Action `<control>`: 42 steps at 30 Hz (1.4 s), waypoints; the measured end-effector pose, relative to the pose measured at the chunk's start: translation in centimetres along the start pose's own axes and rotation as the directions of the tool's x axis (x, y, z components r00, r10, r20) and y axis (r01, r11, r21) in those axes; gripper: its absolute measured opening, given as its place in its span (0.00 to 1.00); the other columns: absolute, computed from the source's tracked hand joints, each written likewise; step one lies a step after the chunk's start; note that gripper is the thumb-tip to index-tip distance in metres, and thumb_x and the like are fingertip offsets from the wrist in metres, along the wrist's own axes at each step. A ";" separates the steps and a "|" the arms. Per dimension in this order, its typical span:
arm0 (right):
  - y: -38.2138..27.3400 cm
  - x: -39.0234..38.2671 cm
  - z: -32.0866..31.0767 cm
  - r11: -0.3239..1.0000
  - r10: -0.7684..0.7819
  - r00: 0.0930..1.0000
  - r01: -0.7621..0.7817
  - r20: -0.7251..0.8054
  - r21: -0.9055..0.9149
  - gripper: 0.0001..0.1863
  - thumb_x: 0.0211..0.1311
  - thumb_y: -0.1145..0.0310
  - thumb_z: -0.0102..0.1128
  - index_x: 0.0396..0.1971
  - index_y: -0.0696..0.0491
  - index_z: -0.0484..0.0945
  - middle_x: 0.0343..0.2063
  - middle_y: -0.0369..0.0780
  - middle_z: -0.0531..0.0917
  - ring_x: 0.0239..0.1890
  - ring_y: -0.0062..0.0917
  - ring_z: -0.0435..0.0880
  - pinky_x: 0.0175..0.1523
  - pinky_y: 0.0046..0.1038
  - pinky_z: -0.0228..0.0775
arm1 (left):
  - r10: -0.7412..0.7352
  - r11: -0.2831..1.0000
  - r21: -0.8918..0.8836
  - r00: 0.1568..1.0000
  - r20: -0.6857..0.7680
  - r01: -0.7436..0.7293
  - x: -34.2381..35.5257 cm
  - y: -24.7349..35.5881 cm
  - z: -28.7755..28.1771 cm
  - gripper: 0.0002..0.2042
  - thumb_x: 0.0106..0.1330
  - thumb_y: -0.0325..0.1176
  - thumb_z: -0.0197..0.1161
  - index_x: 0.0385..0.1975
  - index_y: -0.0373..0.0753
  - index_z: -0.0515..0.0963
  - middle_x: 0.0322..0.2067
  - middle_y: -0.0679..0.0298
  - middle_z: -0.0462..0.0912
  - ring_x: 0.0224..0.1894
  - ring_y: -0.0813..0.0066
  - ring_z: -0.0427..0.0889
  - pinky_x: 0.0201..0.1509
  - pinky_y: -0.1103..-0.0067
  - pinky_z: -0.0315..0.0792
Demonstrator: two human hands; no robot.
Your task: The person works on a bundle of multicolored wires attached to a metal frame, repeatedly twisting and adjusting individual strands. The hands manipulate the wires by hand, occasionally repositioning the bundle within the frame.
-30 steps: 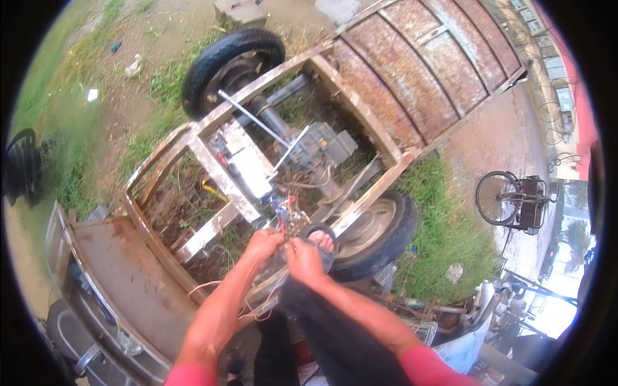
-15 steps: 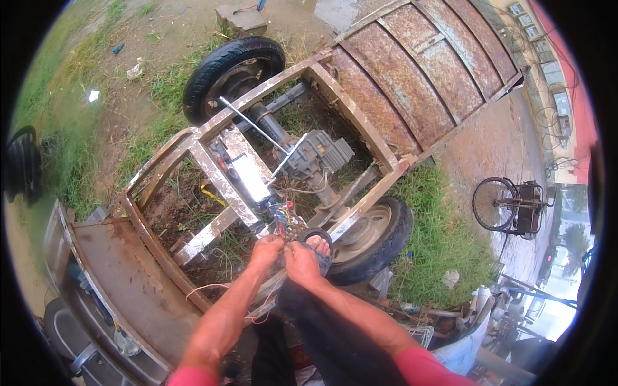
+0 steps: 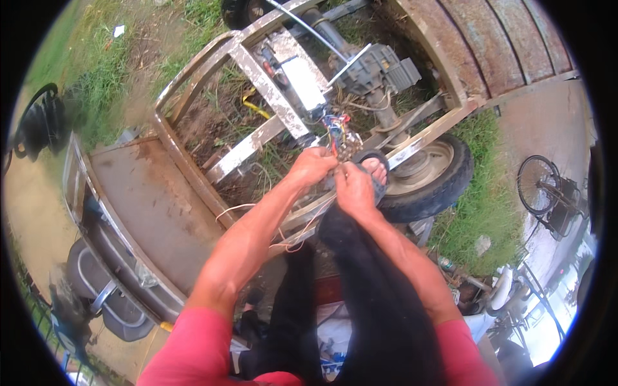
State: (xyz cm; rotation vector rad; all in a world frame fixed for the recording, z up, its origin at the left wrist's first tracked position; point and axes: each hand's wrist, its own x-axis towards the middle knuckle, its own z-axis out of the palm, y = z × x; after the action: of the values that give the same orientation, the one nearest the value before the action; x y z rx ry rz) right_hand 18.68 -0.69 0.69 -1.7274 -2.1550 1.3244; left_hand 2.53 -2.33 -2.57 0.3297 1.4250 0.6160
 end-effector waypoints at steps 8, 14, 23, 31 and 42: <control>-0.1 -0.3 -0.2 0.999 0.046 0.998 -0.046 0.036 -0.004 0.14 0.76 0.62 0.60 0.37 0.59 0.81 0.31 0.57 0.86 0.37 0.59 0.86 0.42 0.52 0.75 | -0.007 1.000 -0.027 0.991 -0.130 0.004 0.5 -1.9 1.4 0.06 0.68 0.31 0.65 0.36 0.35 0.83 0.26 0.67 0.81 0.24 0.80 0.74 0.27 0.78 0.68; 0.4 -0.3 -0.1 0.996 0.033 0.999 -0.034 0.010 0.086 0.15 0.76 0.61 0.59 0.41 0.58 0.84 0.35 0.57 0.88 0.41 0.56 0.88 0.47 0.50 0.78 | -0.007 0.909 -0.416 0.999 0.044 0.025 0.1 -3.5 0.1 0.06 0.72 0.28 0.67 0.43 0.34 0.83 0.31 0.67 0.85 0.27 0.82 0.77 0.31 0.82 0.72; 0.7 -0.4 -0.5 0.998 0.022 0.999 -0.024 0.034 0.058 0.15 0.77 0.61 0.58 0.43 0.58 0.84 0.34 0.58 0.88 0.41 0.57 0.88 0.47 0.51 0.77 | 0.050 0.998 -0.036 0.998 0.046 -0.048 -0.5 -0.4 -0.4 0.08 0.68 0.32 0.67 0.36 0.33 0.84 0.27 0.66 0.83 0.27 0.80 0.78 0.29 0.78 0.72; 0.6 -0.4 -0.7 0.995 0.041 0.998 -0.045 0.050 0.089 0.15 0.77 0.62 0.57 0.44 0.59 0.84 0.36 0.57 0.88 0.42 0.56 0.88 0.48 0.50 0.77 | 0.035 0.982 -0.185 0.997 -0.064 -0.047 0.7 -2.4 1.6 0.05 0.70 0.30 0.64 0.34 0.37 0.81 0.26 0.68 0.81 0.25 0.81 0.75 0.28 0.81 0.69; 1.8 -0.2 -0.9 0.975 0.111 0.985 -0.135 0.134 0.178 0.17 0.78 0.61 0.57 0.48 0.60 0.84 0.43 0.57 0.88 0.49 0.53 0.88 0.55 0.46 0.77 | 0.073 0.997 -0.032 0.997 0.017 -0.073 -1.9 -0.1 0.2 0.09 0.71 0.32 0.69 0.43 0.33 0.86 0.31 0.66 0.86 0.28 0.82 0.79 0.31 0.82 0.73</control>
State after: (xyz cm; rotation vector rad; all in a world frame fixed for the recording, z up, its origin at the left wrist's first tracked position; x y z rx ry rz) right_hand 20.63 -0.39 0.17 -1.7732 -1.9348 1.6476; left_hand 2.68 -3.46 -1.08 0.3628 1.3889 0.6927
